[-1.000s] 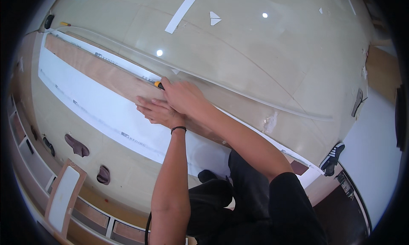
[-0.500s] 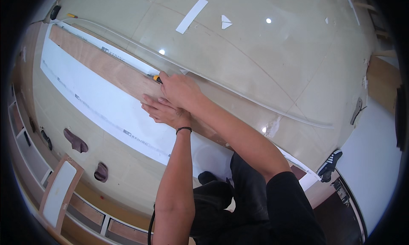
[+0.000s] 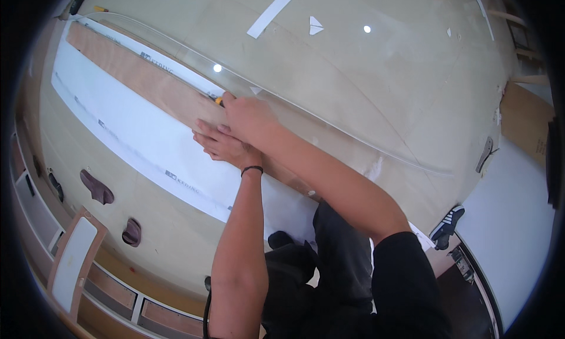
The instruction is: The person uses a utility knife and a straightedge to cut a long strip of white laminate flooring on the floor. They score the material along the straightedge multiple times and then snap the strip to separate it.
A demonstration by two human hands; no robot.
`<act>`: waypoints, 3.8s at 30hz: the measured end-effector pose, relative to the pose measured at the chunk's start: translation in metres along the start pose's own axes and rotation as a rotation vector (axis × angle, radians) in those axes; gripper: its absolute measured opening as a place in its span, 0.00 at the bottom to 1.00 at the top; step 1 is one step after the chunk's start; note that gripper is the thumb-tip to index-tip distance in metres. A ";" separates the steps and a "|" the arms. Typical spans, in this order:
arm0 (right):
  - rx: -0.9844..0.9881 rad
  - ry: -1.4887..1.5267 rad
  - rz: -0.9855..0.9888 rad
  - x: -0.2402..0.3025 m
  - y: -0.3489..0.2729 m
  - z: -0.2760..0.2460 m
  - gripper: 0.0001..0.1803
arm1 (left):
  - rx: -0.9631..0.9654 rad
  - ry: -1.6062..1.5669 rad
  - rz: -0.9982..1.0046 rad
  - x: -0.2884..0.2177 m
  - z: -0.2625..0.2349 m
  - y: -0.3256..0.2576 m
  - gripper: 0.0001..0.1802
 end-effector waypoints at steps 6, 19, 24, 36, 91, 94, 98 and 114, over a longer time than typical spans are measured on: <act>0.093 -0.048 0.090 -0.052 -0.067 0.002 0.13 | -0.040 0.008 0.033 -0.003 -0.001 0.000 0.31; 0.238 -0.167 0.307 -0.139 -0.211 0.004 0.14 | -0.101 0.029 0.081 -0.004 0.000 -0.001 0.30; 0.233 -0.121 0.236 -0.151 -0.221 0.005 0.15 | -0.100 0.023 0.097 -0.005 0.000 0.000 0.30; 0.364 -0.223 0.437 -0.229 -0.347 0.006 0.14 | -0.105 0.047 0.064 -0.007 -0.003 0.001 0.30; 0.081 -0.096 0.083 -0.082 -0.105 0.009 0.12 | -0.053 0.084 0.079 -0.004 -0.001 -0.001 0.31; 0.139 -0.125 0.138 -0.111 -0.154 0.010 0.12 | -0.115 0.104 0.126 -0.007 -0.003 0.000 0.30; 0.272 -0.148 0.263 -0.151 -0.224 0.000 0.14 | -0.108 0.145 0.130 -0.007 0.000 0.001 0.30; 0.393 -0.245 0.479 -0.266 -0.397 0.013 0.15 | -0.119 0.217 0.134 -0.004 0.004 0.007 0.30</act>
Point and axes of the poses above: each hand's wrist, its own y-axis towards the middle knuckle, its own z-axis out of the palm, x = y × z, the point moved 8 cm from there along y, towards the middle knuckle, and after that the axes turned 5 degrees about z, right-handed, at the moved point
